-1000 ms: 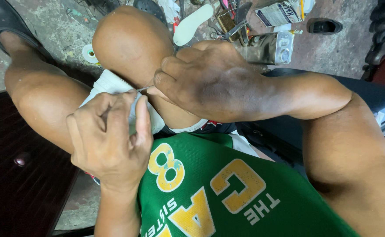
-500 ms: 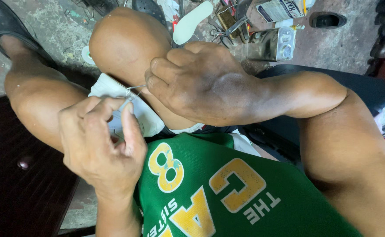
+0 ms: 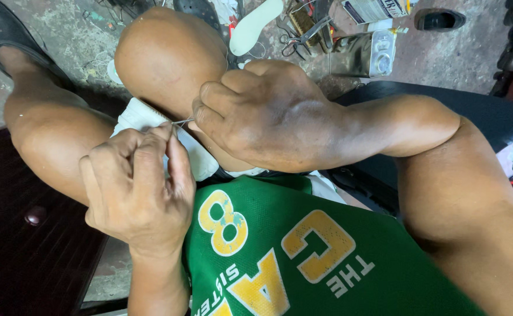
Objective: The person is repairing a white sneaker by hand-sewing the sole to the upper part. They use a needle and thread to stitch the shoe, pulling the thread through repeatedly to secure the sole.
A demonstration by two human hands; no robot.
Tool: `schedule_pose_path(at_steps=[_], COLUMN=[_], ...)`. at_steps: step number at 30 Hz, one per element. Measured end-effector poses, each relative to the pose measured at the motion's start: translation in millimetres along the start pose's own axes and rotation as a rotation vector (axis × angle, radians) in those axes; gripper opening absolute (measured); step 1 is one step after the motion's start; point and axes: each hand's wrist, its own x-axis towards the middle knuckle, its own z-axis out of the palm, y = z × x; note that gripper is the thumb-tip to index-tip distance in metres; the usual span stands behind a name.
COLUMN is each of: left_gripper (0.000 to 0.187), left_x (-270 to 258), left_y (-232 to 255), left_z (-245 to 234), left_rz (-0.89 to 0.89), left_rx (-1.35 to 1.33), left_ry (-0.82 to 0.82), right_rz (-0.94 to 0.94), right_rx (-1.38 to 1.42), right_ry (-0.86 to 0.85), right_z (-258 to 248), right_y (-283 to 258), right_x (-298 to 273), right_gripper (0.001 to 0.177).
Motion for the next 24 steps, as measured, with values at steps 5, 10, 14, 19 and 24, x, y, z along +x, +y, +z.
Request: schedule_pose_path(at_steps=[5,10,14,19,24], left_gripper=[0.011,0.009,0.005,0.011,0.013], left_x=[2,1,-3,-10,-15], left_y=[3,-1,-15,-28,-27], left_z=[-5,-13,-7,1,-1], left_rz=[-0.035,-0.330,-0.431,-0.437,-0.524], left_rx=[-0.143,-0.594,-0.739,-0.818,-0.882], left_ry=[-0.060,-0.113,-0.044,0.002,0.047], right_rz=[0.040,0.028,0.014,0.089,0.248], right_rx=[0.024,0.051,0.306,0.675,0.823], right_ry=[-0.025,-0.122,-0.136,-0.095,0.111], right_z=[4,4,16,38,62], right_y=[-7,-2,5,12,3], right_x=[-2,-5,-2,-5,-6], right_gripper=[0.013,0.013,0.019,0.021,0.035])
